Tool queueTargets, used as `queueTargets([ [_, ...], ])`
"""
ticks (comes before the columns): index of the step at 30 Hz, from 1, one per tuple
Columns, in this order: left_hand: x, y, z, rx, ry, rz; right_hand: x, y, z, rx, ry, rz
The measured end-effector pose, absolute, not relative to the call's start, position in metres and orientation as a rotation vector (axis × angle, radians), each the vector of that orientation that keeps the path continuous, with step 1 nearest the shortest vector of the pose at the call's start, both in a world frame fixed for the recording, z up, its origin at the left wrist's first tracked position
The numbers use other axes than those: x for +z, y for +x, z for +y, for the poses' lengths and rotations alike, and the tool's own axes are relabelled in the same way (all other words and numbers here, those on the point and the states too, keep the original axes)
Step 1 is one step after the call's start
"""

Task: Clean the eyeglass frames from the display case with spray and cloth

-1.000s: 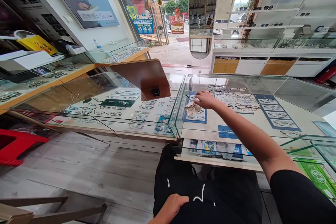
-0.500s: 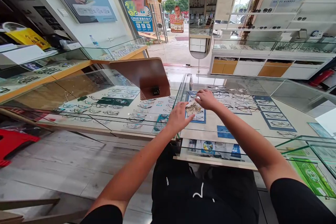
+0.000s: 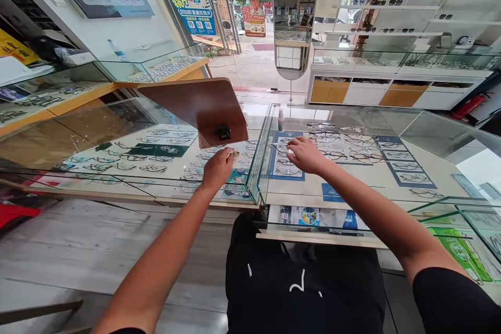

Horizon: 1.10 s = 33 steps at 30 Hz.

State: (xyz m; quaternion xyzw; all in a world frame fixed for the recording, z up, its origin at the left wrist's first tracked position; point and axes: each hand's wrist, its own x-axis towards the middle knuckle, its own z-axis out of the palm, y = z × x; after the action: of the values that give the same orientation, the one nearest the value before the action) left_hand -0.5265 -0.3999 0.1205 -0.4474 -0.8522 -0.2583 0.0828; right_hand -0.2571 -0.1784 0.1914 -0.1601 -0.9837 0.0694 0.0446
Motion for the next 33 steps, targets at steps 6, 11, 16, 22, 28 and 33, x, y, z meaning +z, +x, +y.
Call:
queueTargets([
  [6, 0.108, -0.556, -0.438, -0.777, -1.183, -2.479, 0.17, -0.259, -0.189, 0.183, -0.381, -3.06],
  [11, 0.11, -0.548, -0.437, -0.866, -1.148, -2.469, 0.184, -0.263, -0.178, 0.363, -0.42, -2.991],
  [16, 0.11, -0.551, -0.444, -1.07, -1.004, -2.517, 0.196, -0.312, -0.124, 0.756, -0.789, -2.555],
  [22, 0.113, -0.549, -0.444, -1.159, -0.94, -2.507, 0.175, -0.384, -0.076, 1.163, -1.049, -2.312],
  [28, 0.113, -0.547, -0.445, -1.108, -0.902, -2.518, 0.162, -0.412, -0.076, 1.066, -0.908, -2.451],
  [33, 0.114, -0.545, -0.445, -1.052, -0.917, -2.571, 0.162, -0.445, -0.098, 1.075, -0.719, -2.522],
])
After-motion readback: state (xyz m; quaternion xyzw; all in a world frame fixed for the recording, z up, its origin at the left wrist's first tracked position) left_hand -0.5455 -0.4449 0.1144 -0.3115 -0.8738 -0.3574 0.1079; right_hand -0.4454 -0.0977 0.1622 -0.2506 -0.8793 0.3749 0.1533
